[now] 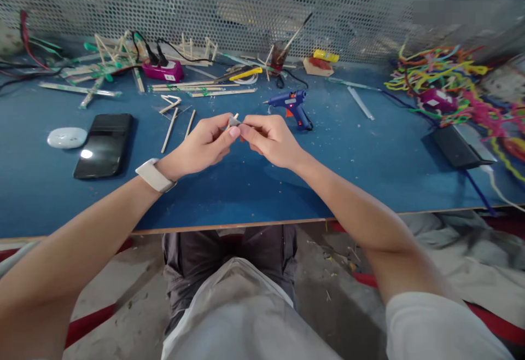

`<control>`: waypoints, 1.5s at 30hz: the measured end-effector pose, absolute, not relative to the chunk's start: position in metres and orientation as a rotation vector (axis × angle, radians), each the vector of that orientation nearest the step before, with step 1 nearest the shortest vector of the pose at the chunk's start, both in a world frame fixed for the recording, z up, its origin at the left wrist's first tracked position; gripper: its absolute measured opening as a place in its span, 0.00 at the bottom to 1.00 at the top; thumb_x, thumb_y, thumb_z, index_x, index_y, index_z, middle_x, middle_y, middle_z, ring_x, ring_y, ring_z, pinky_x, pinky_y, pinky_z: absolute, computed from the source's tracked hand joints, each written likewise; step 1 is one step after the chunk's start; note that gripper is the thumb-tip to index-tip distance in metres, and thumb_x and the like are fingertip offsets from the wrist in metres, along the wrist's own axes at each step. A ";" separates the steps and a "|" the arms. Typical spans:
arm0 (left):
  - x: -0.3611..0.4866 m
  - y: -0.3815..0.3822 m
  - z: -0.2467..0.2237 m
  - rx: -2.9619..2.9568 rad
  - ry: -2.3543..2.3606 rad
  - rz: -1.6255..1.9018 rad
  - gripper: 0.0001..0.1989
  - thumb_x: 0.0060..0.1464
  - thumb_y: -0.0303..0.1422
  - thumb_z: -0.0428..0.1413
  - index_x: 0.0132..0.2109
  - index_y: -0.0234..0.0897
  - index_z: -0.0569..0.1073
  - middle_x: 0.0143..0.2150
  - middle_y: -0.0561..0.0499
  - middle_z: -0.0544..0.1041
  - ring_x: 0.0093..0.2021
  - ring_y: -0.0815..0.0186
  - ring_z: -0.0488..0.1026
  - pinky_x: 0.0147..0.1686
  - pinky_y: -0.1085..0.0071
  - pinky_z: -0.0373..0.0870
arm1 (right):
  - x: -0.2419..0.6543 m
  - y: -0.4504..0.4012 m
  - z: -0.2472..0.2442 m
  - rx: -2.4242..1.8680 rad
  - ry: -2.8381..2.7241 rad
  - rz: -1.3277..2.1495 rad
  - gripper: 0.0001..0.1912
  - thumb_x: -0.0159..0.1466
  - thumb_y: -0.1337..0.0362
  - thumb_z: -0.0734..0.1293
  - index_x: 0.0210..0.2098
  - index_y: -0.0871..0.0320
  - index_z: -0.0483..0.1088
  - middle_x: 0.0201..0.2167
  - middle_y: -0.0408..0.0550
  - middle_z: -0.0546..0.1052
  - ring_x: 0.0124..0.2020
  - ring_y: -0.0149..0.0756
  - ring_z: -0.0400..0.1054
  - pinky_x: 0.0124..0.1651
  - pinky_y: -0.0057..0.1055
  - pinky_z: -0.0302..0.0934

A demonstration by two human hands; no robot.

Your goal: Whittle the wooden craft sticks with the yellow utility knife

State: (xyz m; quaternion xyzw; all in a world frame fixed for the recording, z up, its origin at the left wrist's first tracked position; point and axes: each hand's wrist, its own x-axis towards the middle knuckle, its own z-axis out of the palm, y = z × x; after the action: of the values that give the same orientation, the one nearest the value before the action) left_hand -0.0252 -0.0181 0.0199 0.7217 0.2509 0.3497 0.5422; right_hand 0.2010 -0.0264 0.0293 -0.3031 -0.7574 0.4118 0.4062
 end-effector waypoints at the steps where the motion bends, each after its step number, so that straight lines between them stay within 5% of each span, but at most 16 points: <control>1: -0.025 -0.018 0.019 1.715 0.592 0.829 0.29 0.73 0.65 0.61 0.42 0.45 0.66 0.22 0.64 0.54 0.15 0.72 0.51 0.14 0.71 0.51 | 0.201 -0.026 0.029 -0.765 -1.904 1.048 0.34 0.78 0.31 0.70 0.32 0.54 0.69 0.22 0.38 0.64 0.23 0.29 0.58 0.25 0.29 0.49; 45: -0.015 -0.021 0.017 1.878 0.792 1.076 0.29 0.78 0.64 0.54 0.39 0.44 0.71 0.20 0.59 0.57 0.19 0.68 0.59 0.20 0.67 0.52 | 0.184 -0.036 0.021 -0.848 -1.660 1.142 0.33 0.78 0.31 0.68 0.35 0.53 0.68 0.20 0.35 0.63 0.19 0.28 0.59 0.20 0.28 0.48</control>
State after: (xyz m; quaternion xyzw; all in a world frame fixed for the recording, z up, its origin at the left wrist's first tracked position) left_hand -0.0152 -0.0209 0.0171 0.7446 0.3141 0.4264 0.4063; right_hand 0.1842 -0.0360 0.0205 -0.3445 -0.6743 0.4638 0.4599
